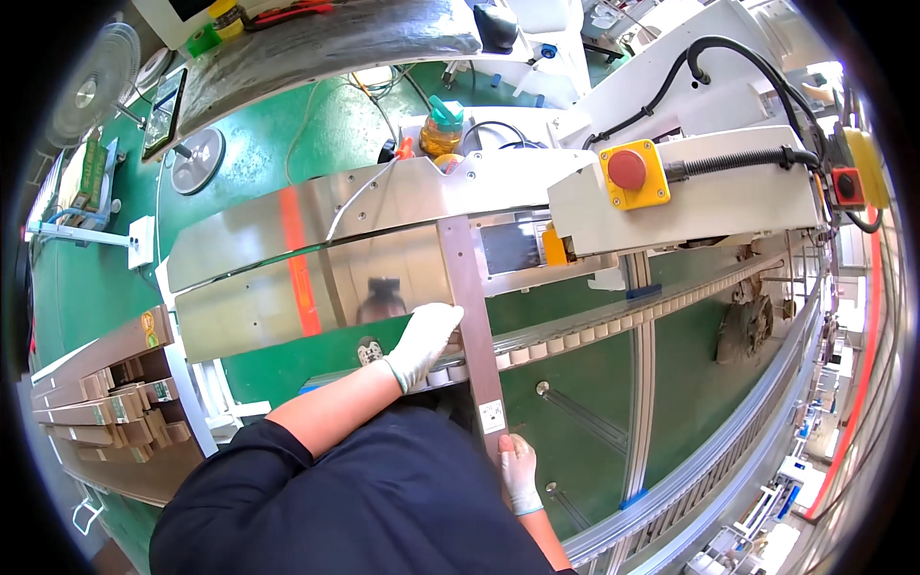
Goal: The person places wood panels into a manufacturing machine, one at a time, using their hands to align each piece against the machine's guides.
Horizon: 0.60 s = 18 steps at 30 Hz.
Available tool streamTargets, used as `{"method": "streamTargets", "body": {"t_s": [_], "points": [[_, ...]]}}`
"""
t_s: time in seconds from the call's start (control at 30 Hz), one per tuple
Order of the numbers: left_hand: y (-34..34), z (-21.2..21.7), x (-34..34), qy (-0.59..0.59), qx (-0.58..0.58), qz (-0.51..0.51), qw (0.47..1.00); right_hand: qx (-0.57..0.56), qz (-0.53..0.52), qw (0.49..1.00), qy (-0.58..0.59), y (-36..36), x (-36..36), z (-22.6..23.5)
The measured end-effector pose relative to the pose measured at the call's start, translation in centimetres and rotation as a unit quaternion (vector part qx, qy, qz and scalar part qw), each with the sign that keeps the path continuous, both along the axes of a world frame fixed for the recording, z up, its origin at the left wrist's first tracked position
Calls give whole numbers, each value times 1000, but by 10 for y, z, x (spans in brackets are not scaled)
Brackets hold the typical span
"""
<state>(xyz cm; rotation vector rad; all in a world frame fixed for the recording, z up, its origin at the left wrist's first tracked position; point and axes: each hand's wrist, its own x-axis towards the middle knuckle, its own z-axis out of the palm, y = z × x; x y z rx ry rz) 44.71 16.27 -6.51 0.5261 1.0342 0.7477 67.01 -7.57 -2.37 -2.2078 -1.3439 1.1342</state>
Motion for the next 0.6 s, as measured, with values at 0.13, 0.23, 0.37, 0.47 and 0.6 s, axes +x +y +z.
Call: {"method": "streamTargets", "body": {"t_s": [0.13,0.23,0.37,0.47,0.6], "points": [[5,-42,37,72,146,-13,987,21,22,1000,4,11,37,-8],[20,-14,57,-30,-4,-7,1000,7,24,1000,7,22,64,-4],[39,-1,93,-39,-70,-27,996,2,21,1000,6,34,106,-6],[53,-1,122,-3,-18,-80,997,17,25,1000,7,53,138,2],[63,-46,179,66,83,-93,990,17,13,1000,-5,66,186,2]]}}
